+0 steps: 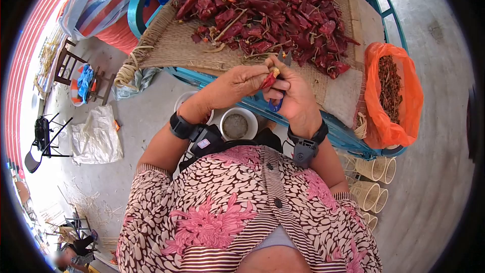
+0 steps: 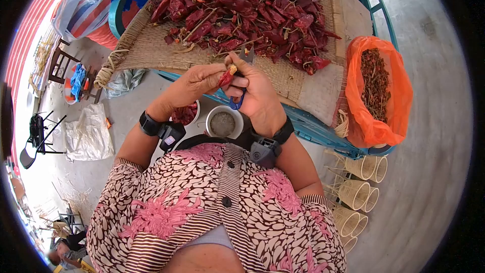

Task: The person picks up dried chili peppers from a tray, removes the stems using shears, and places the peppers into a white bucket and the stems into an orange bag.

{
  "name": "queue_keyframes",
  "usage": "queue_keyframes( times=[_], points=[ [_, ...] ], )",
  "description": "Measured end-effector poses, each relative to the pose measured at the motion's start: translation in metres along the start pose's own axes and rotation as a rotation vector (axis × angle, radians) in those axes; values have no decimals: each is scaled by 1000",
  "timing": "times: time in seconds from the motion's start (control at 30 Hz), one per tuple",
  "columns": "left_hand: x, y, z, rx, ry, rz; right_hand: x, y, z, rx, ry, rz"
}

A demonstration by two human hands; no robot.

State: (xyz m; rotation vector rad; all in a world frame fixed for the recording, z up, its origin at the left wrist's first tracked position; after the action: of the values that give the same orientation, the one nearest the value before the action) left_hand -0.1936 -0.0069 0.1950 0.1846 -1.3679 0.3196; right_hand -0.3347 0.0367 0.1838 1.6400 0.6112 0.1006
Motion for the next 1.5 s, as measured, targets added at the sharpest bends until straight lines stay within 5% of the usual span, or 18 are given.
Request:
queue_keyframes(
  times=[0.17, 0.23, 0.43, 0.63, 0.73, 0.83, 1.03, 1.13, 1.23, 1.37, 1.5],
  points=[
    [-3, 3, -4, 17, -43, -178, 1, -10, 3, -96, 89, 178],
    [-2, 6, -6, 62, -111, -283, -8, -2, 2, -79, -39, 111],
    [-7, 6, -47, 32, -187, 89, -94, -5, -54, 94, -530, -199],
    [-78, -29, -133, -6, -635, 367, -215, -21, -163, -148, -1007, 330],
    [-136, -50, -172, 91, -754, 335, -220, -38, -180, -313, -956, 706],
    [-200, -75, -200, 342, -881, 133, -204, -59, -165, -186, -907, 184],
    [-299, -113, -237, 469, -790, 152, -131, -40, -89, 293, -595, -503],
    [-287, -108, -231, 498, -1066, 481, -107, -13, -78, 425, -530, -717],
    [-257, -93, -212, 389, -903, 276, -101, -9, -75, 408, -473, -905],
    [-150, -48, -160, -199, -576, 191, -100, -5, -66, 369, -383, -1212],
    [-23, 5, -89, -187, -583, -67, -94, 11, -59, 323, -270, -1387]
  ],
)
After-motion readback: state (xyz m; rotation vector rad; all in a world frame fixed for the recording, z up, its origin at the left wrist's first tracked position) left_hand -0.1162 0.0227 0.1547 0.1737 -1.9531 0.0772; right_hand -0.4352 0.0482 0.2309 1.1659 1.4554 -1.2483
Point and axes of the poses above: each hand's wrist, its own z-axis towards the middle knuckle, its own y-axis out of the palm, x = y × z, the point moved 3 cm from there along z, towards the middle knuckle, and after that the axes turned 13 degrees about -x, right-handed, at the moved point
